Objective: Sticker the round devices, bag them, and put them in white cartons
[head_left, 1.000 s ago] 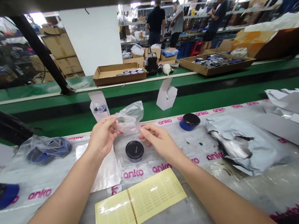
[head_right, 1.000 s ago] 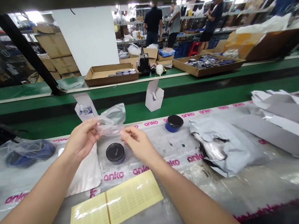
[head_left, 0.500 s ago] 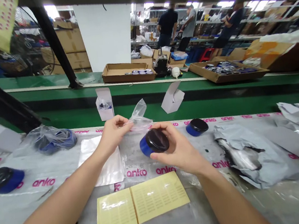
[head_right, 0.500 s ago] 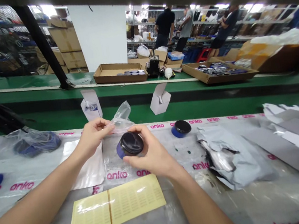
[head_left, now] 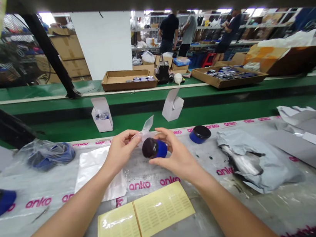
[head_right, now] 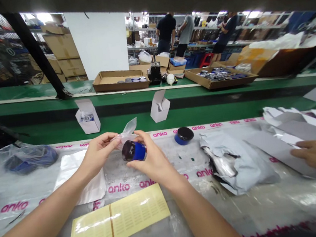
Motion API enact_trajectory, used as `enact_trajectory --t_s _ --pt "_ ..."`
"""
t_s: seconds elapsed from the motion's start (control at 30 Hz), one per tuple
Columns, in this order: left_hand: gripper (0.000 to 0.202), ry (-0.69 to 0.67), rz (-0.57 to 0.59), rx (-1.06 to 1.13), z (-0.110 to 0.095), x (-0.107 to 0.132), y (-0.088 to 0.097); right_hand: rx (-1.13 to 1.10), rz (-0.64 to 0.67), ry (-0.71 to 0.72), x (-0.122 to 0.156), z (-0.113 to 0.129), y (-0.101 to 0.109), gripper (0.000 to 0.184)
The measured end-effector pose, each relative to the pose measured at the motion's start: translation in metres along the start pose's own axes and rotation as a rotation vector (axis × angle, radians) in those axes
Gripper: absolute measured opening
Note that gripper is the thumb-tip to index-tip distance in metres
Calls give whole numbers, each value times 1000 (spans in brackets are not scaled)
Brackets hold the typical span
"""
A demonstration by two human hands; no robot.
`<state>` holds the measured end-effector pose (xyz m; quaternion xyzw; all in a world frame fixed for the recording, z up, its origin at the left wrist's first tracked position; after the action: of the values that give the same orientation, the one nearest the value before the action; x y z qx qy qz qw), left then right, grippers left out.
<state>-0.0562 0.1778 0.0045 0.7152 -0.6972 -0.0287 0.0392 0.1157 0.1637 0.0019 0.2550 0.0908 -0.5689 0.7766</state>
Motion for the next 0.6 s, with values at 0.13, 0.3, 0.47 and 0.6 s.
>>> enact_trajectory --t_s 0.13,0.3,0.47,0.6 --pt "22 -40 17 -62 -4 2 -3 -58 -21 -27 -1 -7 -1 99" --pt "20 -77 105 -118 -9 5 -13 23 21 -1 -2 -13 -4 80" --pt "17 -150 117 -163 -13 8 -14 83 -52 22 -2 -11 3 57" --pt "17 -280 -2 -344 -18 13 -9 81 -119 -75 0 -11 10 50"
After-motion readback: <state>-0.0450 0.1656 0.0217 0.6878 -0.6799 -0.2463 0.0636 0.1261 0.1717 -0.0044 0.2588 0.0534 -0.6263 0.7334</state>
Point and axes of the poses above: each hand's wrist, its own x-axis away from the middle knuckle, its own y-axis out of the back of the hand, z = x × y, the point moved 10 cm from there along -x, towards the middle knuckle, and after that the axes turned 11 degrees about y, right-handed, at the moved point
